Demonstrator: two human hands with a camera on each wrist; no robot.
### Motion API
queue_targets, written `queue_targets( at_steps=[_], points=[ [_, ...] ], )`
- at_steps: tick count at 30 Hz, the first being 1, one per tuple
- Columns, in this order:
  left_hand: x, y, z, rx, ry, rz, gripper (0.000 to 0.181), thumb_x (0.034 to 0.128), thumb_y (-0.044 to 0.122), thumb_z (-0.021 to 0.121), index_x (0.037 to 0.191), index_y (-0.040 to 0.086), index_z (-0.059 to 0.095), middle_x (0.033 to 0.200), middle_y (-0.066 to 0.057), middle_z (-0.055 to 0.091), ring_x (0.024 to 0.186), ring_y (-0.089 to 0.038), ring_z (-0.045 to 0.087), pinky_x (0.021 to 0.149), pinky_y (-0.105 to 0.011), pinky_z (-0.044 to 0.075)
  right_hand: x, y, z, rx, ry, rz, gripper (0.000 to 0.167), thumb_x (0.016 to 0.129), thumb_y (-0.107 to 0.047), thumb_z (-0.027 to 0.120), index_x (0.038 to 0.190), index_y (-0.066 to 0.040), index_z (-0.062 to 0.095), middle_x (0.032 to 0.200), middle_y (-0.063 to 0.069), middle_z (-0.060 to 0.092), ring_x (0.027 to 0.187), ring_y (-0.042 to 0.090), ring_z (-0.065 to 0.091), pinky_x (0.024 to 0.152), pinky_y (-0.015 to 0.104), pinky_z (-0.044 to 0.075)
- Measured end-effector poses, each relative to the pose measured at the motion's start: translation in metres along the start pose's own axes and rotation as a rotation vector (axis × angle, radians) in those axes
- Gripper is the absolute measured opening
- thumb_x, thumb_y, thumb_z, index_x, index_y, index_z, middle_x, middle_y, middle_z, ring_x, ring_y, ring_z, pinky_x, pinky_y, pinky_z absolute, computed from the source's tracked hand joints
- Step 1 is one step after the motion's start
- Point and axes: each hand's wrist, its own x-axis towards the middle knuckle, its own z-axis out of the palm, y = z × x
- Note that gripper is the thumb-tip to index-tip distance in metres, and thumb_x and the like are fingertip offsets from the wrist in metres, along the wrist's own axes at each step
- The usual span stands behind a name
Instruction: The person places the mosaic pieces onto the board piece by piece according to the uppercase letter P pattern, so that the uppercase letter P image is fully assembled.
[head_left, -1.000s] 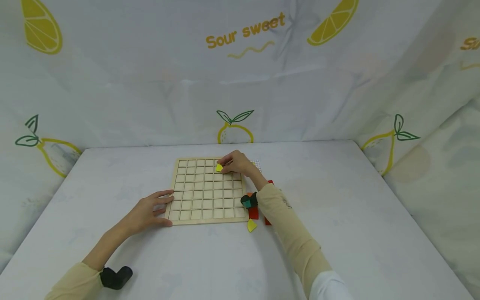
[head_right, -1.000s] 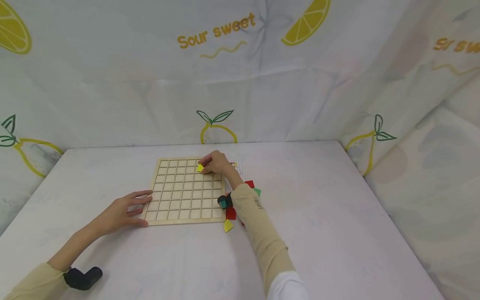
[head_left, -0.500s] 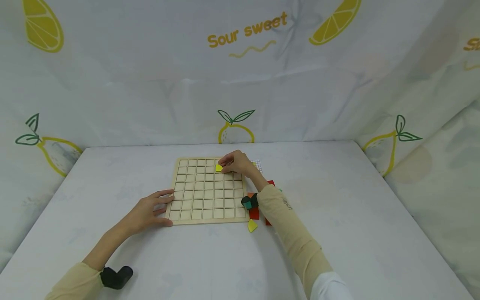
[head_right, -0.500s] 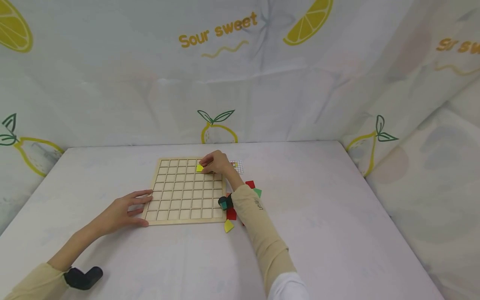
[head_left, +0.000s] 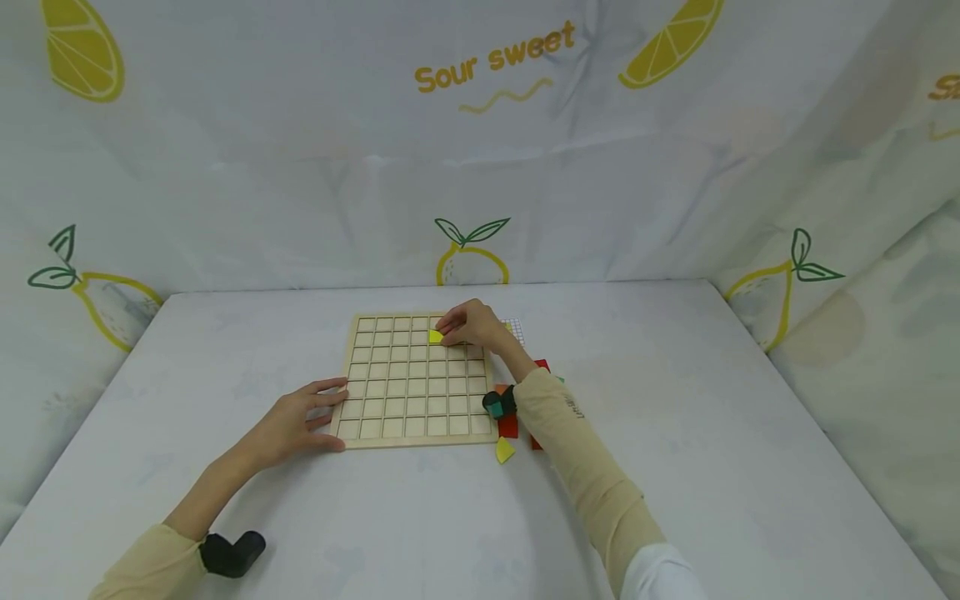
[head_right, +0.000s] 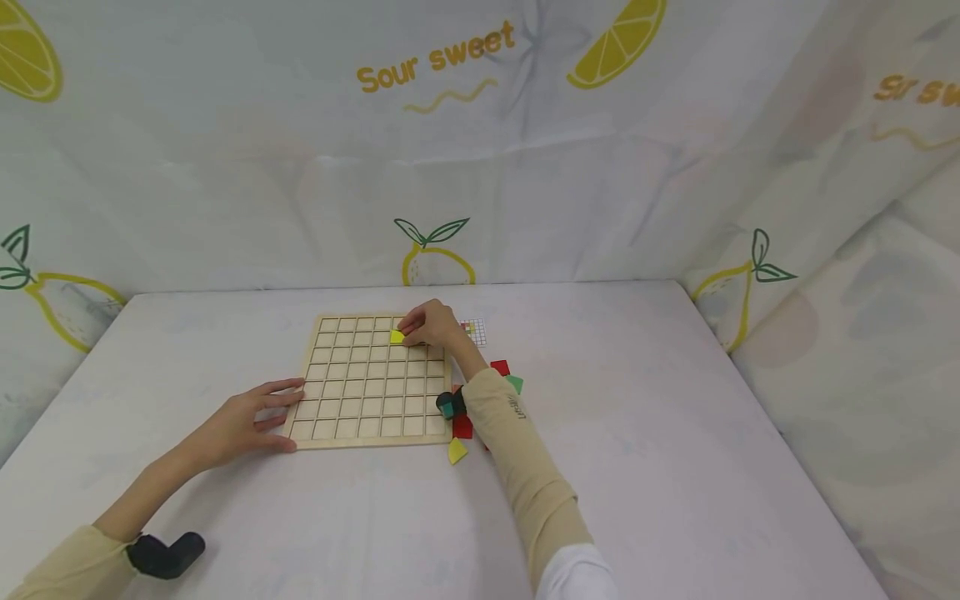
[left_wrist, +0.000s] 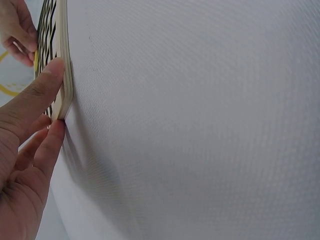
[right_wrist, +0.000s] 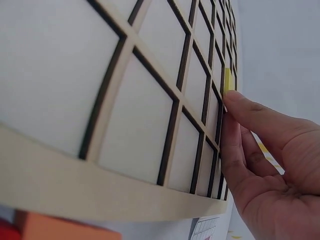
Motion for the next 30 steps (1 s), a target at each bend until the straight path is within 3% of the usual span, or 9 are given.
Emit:
queue_targets(
  at_steps=[3, 9, 14, 22, 25, 30],
  points=[
    [0.0, 0.001, 0.0, 0.003, -0.001, 0.001, 0.07, 0.0697, 0.006, 0.083, 0.126, -0.019, 0.05, 0.145, -0.028, 0.035, 0.128, -0.047, 0.041, 0.093, -0.033, 0.054, -0.002, -0.002, 0.0, 0.011, 0.01, 0.036, 0.02, 0.082, 0.0, 0.074, 0.102, 0.002, 0.072, 0.097, 0.011, 0.072, 0.089, 0.019, 0.068, 0.087, 0.024, 0.056],
    [0.001, 0.0, -0.001, -0.008, -0.009, 0.005, 0.07, 0.0702, 0.006, 0.083, 0.126, -0.019, 0.05, 0.145, -0.028, 0.034, 0.128, -0.047, 0.04, 0.093, -0.033, 0.054, -0.007, 0.0, -0.003, 0.129, 0.023, 0.059, 0.029, 0.084, 0.003, 0.071, 0.112, 0.009, 0.066, 0.108, 0.02, 0.068, 0.098, 0.025, 0.066, 0.083, 0.022, 0.057],
    [0.0, 0.0, -0.001, -0.02, -0.01, -0.003, 0.07, 0.0704, 0.007, 0.083, 0.126, -0.019, 0.05, 0.146, -0.028, 0.034, 0.128, -0.047, 0.04, 0.094, -0.033, 0.053, -0.014, 0.001, -0.012, 0.222, 0.014, 0.091, 0.033, 0.086, 0.002, 0.069, 0.118, 0.007, 0.063, 0.115, 0.02, 0.065, 0.101, 0.023, 0.063, 0.086, 0.024, 0.056],
    [0.001, 0.0, 0.0, -0.031, -0.018, -0.009, 0.071, 0.0708, 0.008, 0.083, 0.127, -0.019, 0.05, 0.146, -0.028, 0.033, 0.128, -0.046, 0.041, 0.094, -0.033, 0.053, -0.036, 0.005, -0.031, 0.281, 0.011, 0.165, 0.038, 0.091, -0.005, 0.065, 0.128, 0.002, 0.058, 0.125, 0.016, 0.06, 0.104, 0.018, 0.059, 0.094, 0.029, 0.055],
    [0.0, 0.0, 0.0, -0.027, -0.018, -0.01, 0.071, 0.0709, 0.008, 0.083, 0.127, -0.018, 0.05, 0.146, -0.028, 0.033, 0.128, -0.046, 0.041, 0.094, -0.033, 0.053, -0.043, 0.01, -0.037, 0.348, 0.025, 0.193, 0.038, 0.092, -0.003, 0.063, 0.129, 0.001, 0.057, 0.128, 0.018, 0.058, 0.105, 0.02, 0.059, 0.097, 0.031, 0.054],
    [0.0, -0.001, 0.0, -0.044, -0.02, -0.005, 0.071, 0.0712, 0.008, 0.082, 0.128, -0.018, 0.049, 0.147, -0.028, 0.032, 0.128, -0.046, 0.04, 0.095, -0.033, 0.053, -0.059, 0.017, -0.05, 0.352, 0.05, 0.224, 0.038, 0.094, -0.004, 0.061, 0.131, 0.001, 0.055, 0.132, 0.017, 0.055, 0.111, 0.024, 0.056, 0.099, 0.034, 0.052]
  ],
)
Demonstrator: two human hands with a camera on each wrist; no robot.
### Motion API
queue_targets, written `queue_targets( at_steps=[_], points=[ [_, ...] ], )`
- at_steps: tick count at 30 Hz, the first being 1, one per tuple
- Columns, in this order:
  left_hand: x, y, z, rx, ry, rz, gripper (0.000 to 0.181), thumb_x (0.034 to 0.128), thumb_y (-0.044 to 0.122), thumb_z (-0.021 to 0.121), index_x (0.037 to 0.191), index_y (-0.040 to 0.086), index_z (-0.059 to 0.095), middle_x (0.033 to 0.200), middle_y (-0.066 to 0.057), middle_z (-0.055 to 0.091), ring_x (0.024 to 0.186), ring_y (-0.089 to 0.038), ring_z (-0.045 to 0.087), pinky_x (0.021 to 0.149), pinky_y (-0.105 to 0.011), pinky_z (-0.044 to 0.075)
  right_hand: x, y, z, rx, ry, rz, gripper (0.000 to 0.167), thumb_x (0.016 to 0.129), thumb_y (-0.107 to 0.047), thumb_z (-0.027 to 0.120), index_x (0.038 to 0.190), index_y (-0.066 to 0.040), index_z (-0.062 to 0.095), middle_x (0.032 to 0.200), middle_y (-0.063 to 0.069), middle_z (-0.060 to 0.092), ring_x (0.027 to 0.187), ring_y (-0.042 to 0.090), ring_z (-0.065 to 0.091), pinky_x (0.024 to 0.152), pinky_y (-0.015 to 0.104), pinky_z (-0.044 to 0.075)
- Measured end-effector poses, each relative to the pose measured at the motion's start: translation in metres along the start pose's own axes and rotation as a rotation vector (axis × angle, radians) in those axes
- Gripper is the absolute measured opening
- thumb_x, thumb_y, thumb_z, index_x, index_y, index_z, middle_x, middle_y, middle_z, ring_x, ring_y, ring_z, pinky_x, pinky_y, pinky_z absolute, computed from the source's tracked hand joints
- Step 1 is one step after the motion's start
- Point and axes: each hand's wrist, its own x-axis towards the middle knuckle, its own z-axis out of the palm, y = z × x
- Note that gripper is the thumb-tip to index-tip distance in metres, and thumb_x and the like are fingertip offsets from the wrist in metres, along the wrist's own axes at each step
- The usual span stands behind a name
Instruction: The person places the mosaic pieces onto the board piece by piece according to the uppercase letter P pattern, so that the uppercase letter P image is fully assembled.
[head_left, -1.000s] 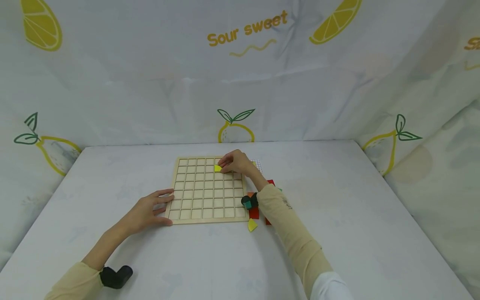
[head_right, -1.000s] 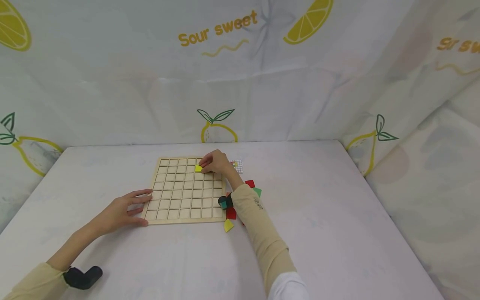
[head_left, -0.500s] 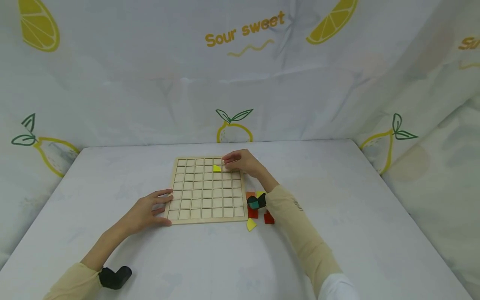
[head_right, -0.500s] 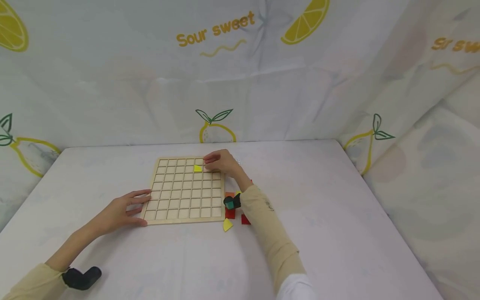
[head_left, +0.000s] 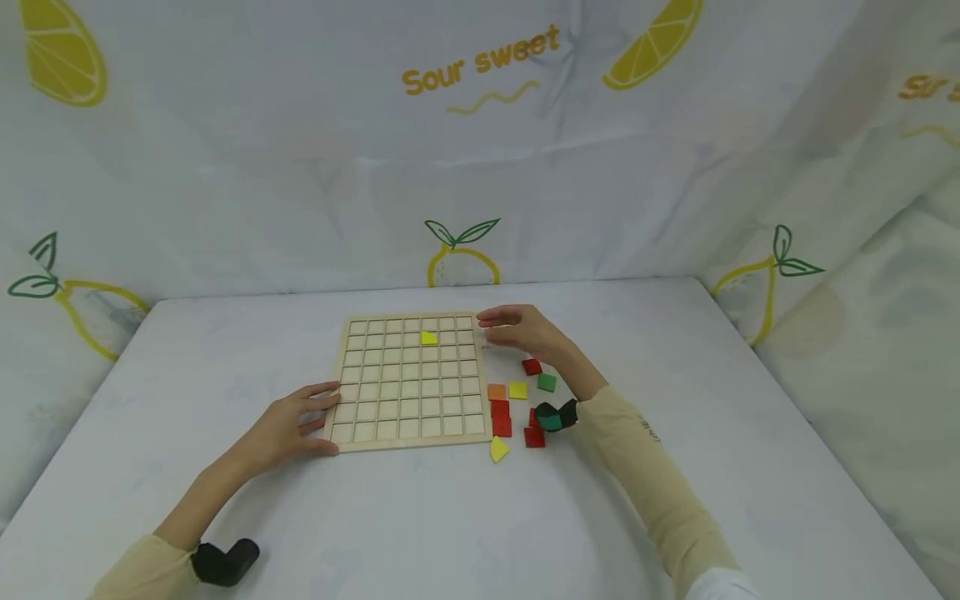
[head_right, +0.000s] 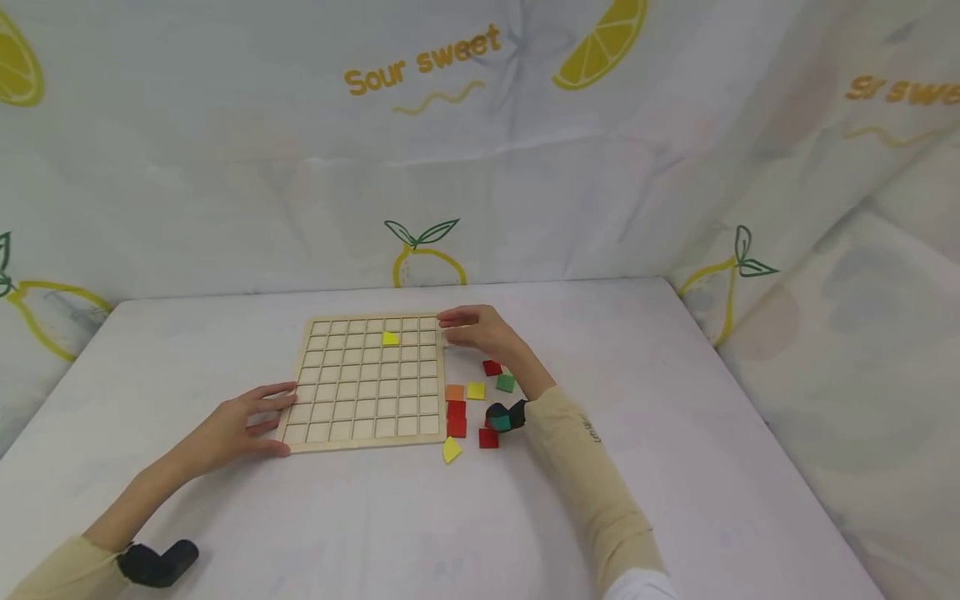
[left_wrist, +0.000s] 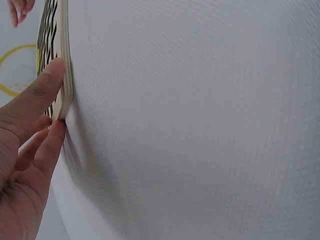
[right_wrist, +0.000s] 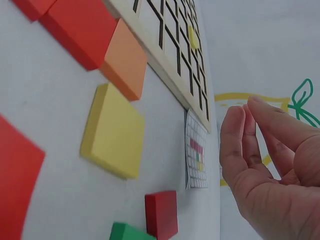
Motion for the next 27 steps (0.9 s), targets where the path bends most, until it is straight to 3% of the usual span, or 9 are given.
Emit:
queue_targets(
  at_steps=[8, 17, 27],
  points=[
    [-0.001, 0.0, 0.0, 0.005, 0.003, -0.011, 0.071, 0.0709, 0.009, 0.083, 0.128, -0.018, 0.05, 0.147, -0.027, 0.031, 0.129, -0.046, 0.039, 0.095, -0.032, 0.052, -0.02, 0.01, -0.024, -0.029, 0.022, -0.007, 0.042, 0.095, -0.005, 0.06, 0.135, 0.002, 0.051, 0.137, 0.018, 0.05, 0.119, 0.027, 0.05, 0.104, 0.038, 0.049],
    [-0.002, 0.002, 0.0, -0.023, 0.002, 0.0, 0.071, 0.0706, 0.01, 0.083, 0.126, -0.019, 0.05, 0.147, -0.028, 0.031, 0.128, -0.046, 0.041, 0.095, -0.034, 0.052, -0.042, 0.019, -0.037, -0.086, 0.075, -0.002, 0.043, 0.094, -0.006, 0.061, 0.135, -0.001, 0.051, 0.136, 0.017, 0.051, 0.123, 0.03, 0.048, 0.104, 0.04, 0.049],
    [-0.002, -0.002, -0.001, -0.021, 0.004, 0.0, 0.073, 0.0713, 0.01, 0.083, 0.129, -0.018, 0.048, 0.147, -0.028, 0.031, 0.128, -0.046, 0.041, 0.095, -0.033, 0.052, -0.064, 0.028, -0.029, -0.048, -0.029, 0.005, 0.041, 0.092, -0.005, 0.063, 0.131, 0.002, 0.054, 0.13, 0.02, 0.055, 0.105, 0.024, 0.061, 0.086, 0.025, 0.058]
  ],
)
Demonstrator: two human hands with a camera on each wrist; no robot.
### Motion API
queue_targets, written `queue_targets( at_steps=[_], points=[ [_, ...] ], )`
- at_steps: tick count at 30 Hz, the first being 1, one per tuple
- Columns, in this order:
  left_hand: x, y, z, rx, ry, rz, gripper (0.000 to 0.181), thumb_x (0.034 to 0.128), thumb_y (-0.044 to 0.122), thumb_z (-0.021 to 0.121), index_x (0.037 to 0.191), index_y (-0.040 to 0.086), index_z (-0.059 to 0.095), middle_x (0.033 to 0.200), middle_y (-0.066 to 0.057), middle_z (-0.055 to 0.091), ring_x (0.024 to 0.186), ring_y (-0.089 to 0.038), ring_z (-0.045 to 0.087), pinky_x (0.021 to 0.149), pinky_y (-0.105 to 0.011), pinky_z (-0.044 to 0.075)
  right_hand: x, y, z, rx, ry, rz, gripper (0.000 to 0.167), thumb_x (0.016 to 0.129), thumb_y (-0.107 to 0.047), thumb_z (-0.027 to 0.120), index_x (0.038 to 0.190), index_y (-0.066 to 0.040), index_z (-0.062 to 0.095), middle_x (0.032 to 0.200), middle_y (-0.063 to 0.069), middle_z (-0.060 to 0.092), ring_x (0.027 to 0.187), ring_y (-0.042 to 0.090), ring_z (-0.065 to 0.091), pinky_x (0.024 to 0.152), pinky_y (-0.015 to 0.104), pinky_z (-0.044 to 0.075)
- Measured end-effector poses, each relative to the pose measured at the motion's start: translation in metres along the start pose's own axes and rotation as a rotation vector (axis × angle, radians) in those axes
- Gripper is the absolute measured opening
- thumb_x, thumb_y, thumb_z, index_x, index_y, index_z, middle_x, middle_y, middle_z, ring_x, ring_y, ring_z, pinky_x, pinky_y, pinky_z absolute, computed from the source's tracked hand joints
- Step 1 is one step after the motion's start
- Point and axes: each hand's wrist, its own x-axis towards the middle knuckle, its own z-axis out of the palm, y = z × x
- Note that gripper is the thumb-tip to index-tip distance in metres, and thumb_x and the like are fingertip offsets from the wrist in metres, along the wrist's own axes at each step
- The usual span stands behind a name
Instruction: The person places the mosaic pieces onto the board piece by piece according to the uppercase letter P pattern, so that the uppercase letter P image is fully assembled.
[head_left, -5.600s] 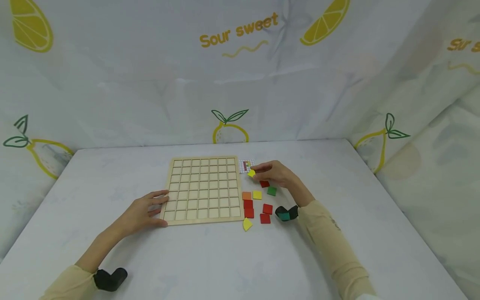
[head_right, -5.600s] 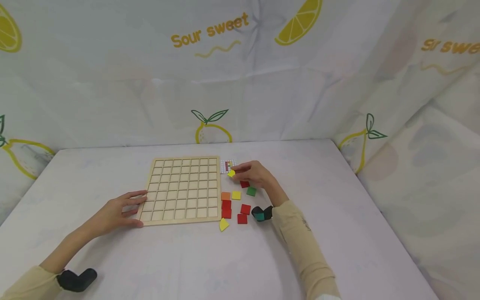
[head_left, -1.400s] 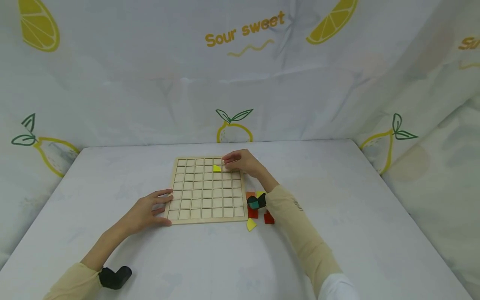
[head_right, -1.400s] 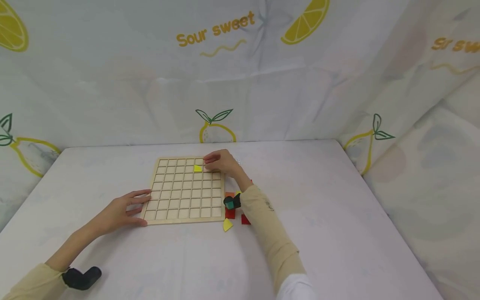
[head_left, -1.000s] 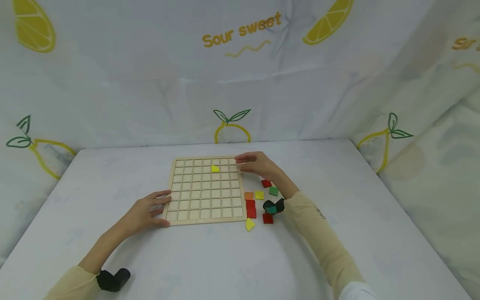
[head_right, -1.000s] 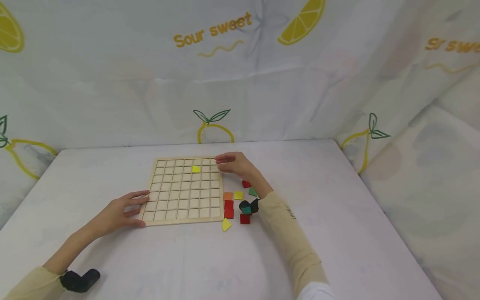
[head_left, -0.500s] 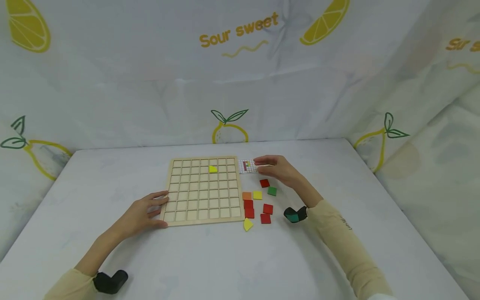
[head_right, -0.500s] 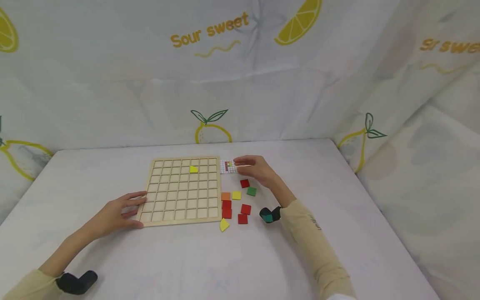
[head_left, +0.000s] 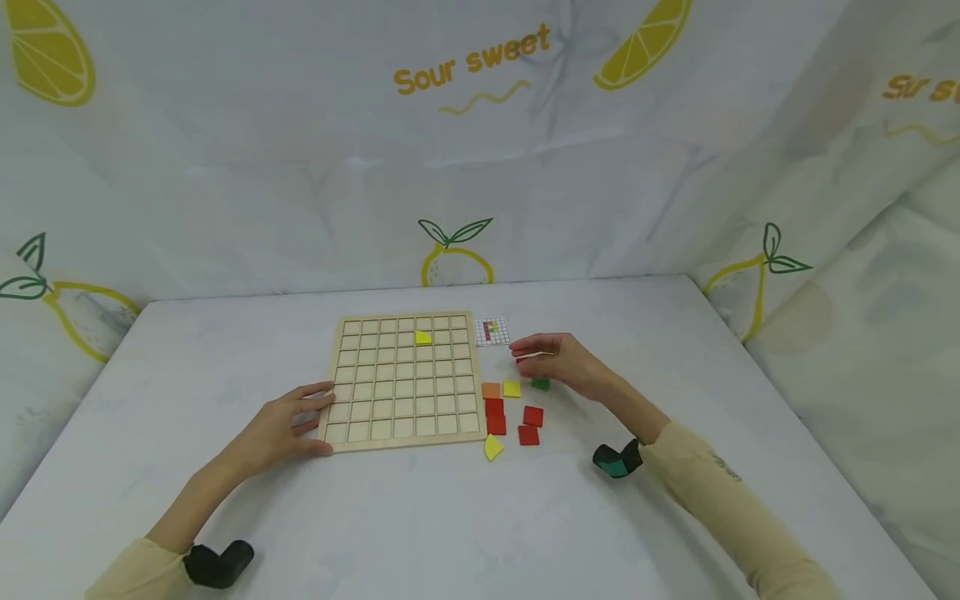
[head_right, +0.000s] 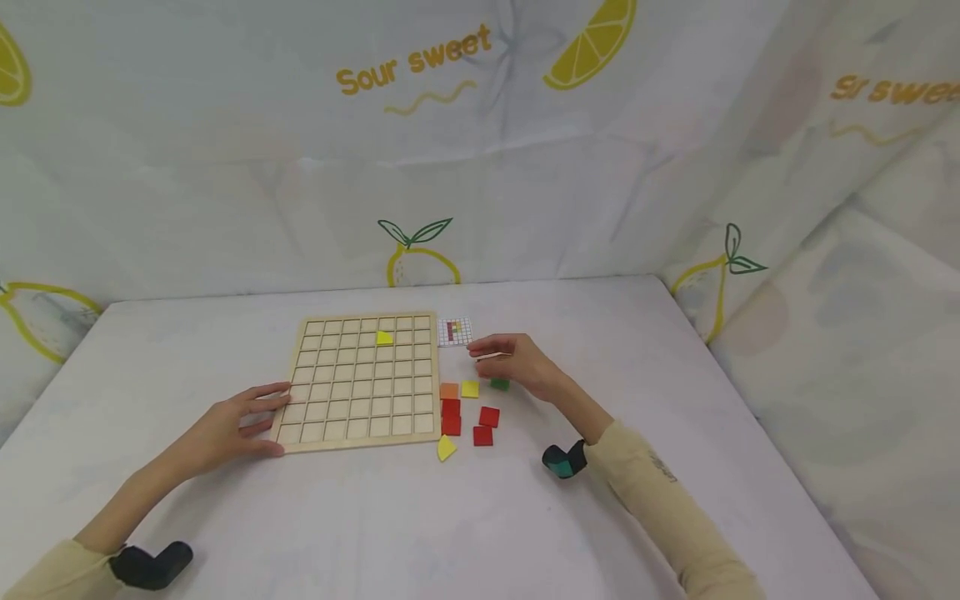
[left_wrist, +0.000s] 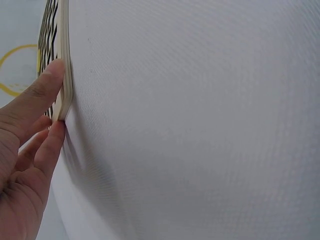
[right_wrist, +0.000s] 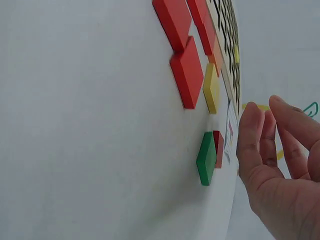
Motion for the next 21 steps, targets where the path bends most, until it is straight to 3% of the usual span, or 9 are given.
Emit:
queue_targets(
  at_steps=[5, 13, 21],
  points=[
    [-0.001, 0.001, 0.0, -0.013, 0.001, -0.004, 0.073, 0.0716, 0.011, 0.082, 0.129, -0.017, 0.048, 0.148, -0.027, 0.031, 0.129, -0.046, 0.04, 0.096, -0.034, 0.051, -0.005, 0.002, 0.014, -0.013, -0.053, -0.032, 0.039, 0.092, -0.005, 0.063, 0.129, 0.002, 0.056, 0.126, 0.019, 0.057, 0.099, 0.022, 0.059, 0.083, 0.025, 0.059],
    [0.0, 0.0, 0.001, -0.03, 0.001, -0.004, 0.072, 0.0714, 0.011, 0.082, 0.128, -0.017, 0.049, 0.147, -0.027, 0.032, 0.128, -0.045, 0.04, 0.096, -0.034, 0.051, -0.002, 0.001, 0.028, -0.018, -0.145, -0.091, 0.038, 0.091, -0.005, 0.064, 0.127, 0.005, 0.056, 0.124, 0.02, 0.059, 0.102, 0.025, 0.064, 0.089, 0.03, 0.058],
    [-0.001, 0.001, 0.002, 0.033, 0.008, -0.001, 0.073, 0.0707, 0.012, 0.083, 0.129, -0.016, 0.05, 0.146, -0.027, 0.033, 0.124, -0.045, 0.046, 0.094, -0.035, 0.053, 0.0, -0.002, 0.035, -0.185, -0.186, -0.175, 0.033, 0.092, -0.009, 0.064, 0.124, 0.0, 0.061, 0.122, 0.015, 0.061, 0.1, 0.025, 0.062, 0.086, 0.028, 0.058]
  ],
)
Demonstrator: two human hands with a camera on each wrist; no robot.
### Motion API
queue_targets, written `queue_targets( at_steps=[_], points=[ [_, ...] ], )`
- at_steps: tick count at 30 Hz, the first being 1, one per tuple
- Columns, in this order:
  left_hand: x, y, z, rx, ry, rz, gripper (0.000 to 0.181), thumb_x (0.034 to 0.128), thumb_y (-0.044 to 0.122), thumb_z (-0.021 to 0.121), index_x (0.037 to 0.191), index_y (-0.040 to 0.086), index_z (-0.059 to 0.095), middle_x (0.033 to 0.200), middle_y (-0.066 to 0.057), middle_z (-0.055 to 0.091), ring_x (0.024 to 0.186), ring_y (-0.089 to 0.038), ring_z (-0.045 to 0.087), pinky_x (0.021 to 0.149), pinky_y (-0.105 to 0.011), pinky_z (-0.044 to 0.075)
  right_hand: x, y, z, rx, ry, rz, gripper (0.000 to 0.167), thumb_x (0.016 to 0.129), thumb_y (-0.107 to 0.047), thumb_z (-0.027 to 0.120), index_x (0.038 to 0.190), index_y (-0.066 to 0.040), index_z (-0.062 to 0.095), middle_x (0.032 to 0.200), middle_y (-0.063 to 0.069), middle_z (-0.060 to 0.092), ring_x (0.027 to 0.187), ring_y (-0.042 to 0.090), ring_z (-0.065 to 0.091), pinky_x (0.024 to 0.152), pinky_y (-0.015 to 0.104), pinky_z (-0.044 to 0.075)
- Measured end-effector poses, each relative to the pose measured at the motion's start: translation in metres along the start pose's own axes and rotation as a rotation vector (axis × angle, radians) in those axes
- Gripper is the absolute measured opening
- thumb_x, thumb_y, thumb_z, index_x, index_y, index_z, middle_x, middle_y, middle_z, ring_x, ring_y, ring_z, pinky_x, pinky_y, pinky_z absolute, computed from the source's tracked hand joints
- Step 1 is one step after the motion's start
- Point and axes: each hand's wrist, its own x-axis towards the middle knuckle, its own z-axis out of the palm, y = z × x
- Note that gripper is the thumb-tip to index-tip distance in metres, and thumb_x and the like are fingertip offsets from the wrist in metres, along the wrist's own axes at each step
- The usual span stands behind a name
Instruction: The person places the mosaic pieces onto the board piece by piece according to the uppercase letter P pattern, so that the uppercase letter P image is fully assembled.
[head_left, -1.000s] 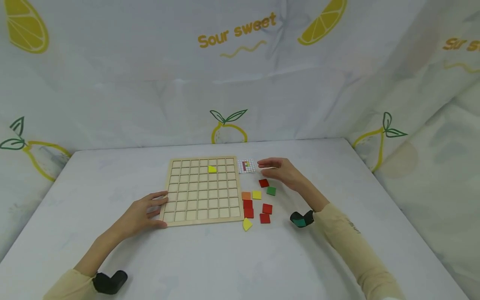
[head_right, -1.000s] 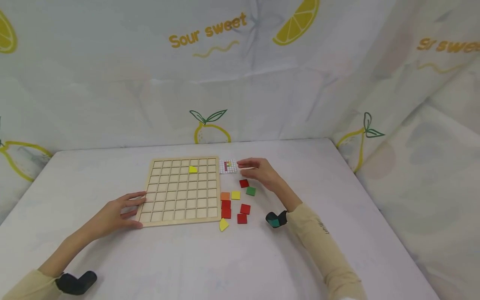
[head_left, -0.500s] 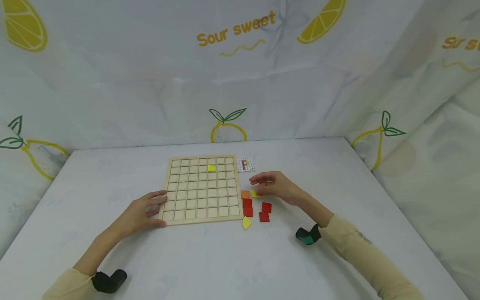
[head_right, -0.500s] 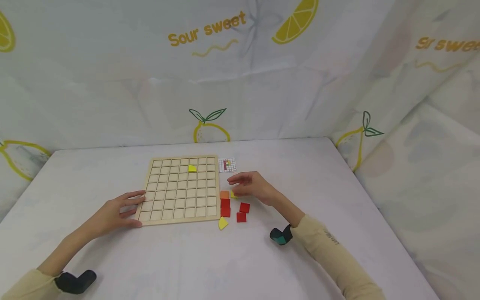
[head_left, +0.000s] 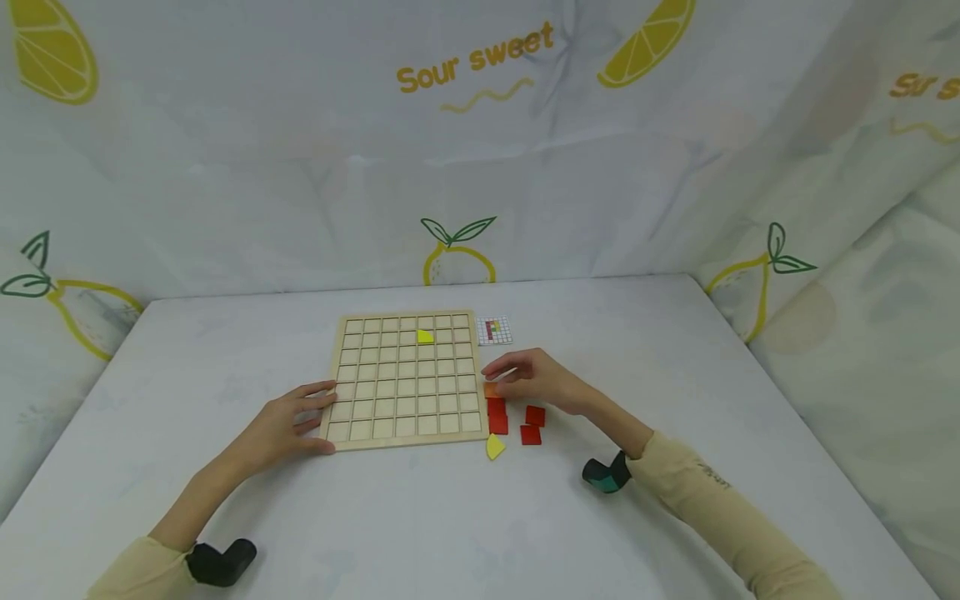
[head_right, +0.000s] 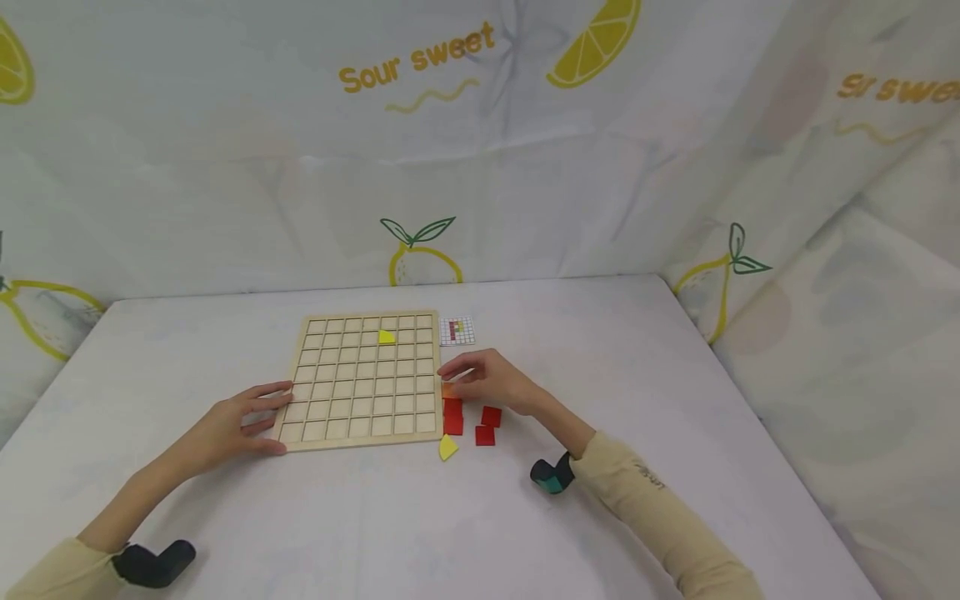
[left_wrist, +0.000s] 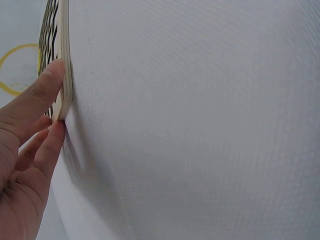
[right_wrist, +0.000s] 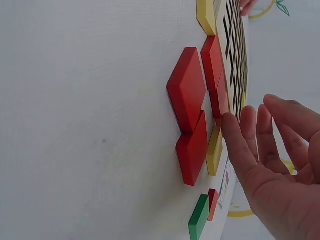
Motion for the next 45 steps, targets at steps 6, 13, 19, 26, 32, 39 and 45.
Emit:
queue_targets(
  at_steps=[6, 13, 19, 26, 32, 39, 45],
  points=[
    [0.0, 0.0, 0.0, -0.002, 0.004, 0.015, 0.073, 0.071, 0.012, 0.083, 0.13, -0.015, 0.05, 0.147, -0.027, 0.033, 0.125, -0.045, 0.045, 0.094, -0.036, 0.053, 0.0, -0.003, 0.002, -0.07, -0.015, -0.018, 0.029, 0.092, -0.008, 0.063, 0.121, -0.002, 0.063, 0.118, 0.011, 0.063, 0.094, 0.024, 0.061, 0.081, 0.027, 0.058],
    [0.001, 0.0, 0.0, -0.001, 0.006, 0.014, 0.073, 0.0709, 0.011, 0.083, 0.129, -0.016, 0.049, 0.146, -0.027, 0.034, 0.124, -0.044, 0.046, 0.094, -0.035, 0.053, -0.001, -0.006, 0.0, -0.105, -0.015, -0.03, 0.03, 0.092, -0.009, 0.065, 0.121, -0.001, 0.063, 0.118, 0.011, 0.063, 0.094, 0.024, 0.06, 0.08, 0.027, 0.058],
    [0.001, 0.0, 0.001, -0.013, 0.008, 0.008, 0.073, 0.0704, 0.01, 0.083, 0.129, -0.017, 0.049, 0.146, -0.028, 0.034, 0.123, -0.045, 0.047, 0.093, -0.035, 0.054, 0.001, -0.007, 0.001, -0.122, -0.04, -0.036, 0.03, 0.092, -0.007, 0.064, 0.121, -0.002, 0.064, 0.118, 0.011, 0.064, 0.095, 0.023, 0.059, 0.08, 0.024, 0.057],
    [0.0, 0.001, 0.001, -0.016, 0.009, 0.004, 0.073, 0.0704, 0.01, 0.083, 0.129, -0.017, 0.049, 0.146, -0.028, 0.034, 0.125, -0.045, 0.045, 0.094, -0.034, 0.053, -0.002, -0.005, 0.004, -0.06, -0.095, -0.028, 0.033, 0.092, -0.006, 0.064, 0.124, 0.001, 0.061, 0.122, 0.014, 0.06, 0.087, 0.025, 0.063, 0.077, 0.027, 0.06],
    [0.0, 0.0, 0.001, -0.023, 0.011, 0.005, 0.073, 0.0705, 0.01, 0.083, 0.129, -0.017, 0.048, 0.146, -0.027, 0.034, 0.125, -0.044, 0.046, 0.094, -0.035, 0.053, -0.003, -0.003, -0.001, -0.126, -0.016, -0.048, 0.03, 0.093, -0.006, 0.061, 0.123, -0.002, 0.062, 0.122, 0.013, 0.062, 0.095, 0.025, 0.062, 0.079, 0.027, 0.059],
    [0.0, -0.003, 0.0, -0.027, 0.008, 0.017, 0.073, 0.0714, 0.012, 0.082, 0.13, -0.016, 0.049, 0.147, -0.026, 0.034, 0.125, -0.044, 0.046, 0.095, -0.034, 0.052, -0.005, -0.002, -0.008, -0.125, 0.041, 0.005, 0.03, 0.093, -0.008, 0.061, 0.123, -0.004, 0.063, 0.122, 0.012, 0.061, 0.1, 0.026, 0.06, 0.082, 0.029, 0.059],
    [0.0, -0.002, 0.0, -0.023, 0.007, 0.009, 0.072, 0.0713, 0.012, 0.083, 0.129, -0.016, 0.049, 0.147, -0.027, 0.034, 0.124, -0.044, 0.047, 0.094, -0.035, 0.053, -0.007, -0.001, -0.008, -0.173, 0.089, 0.037, 0.03, 0.09, -0.006, 0.065, 0.12, -0.003, 0.064, 0.118, 0.01, 0.062, 0.098, 0.024, 0.056, 0.082, 0.026, 0.057]
  ],
)
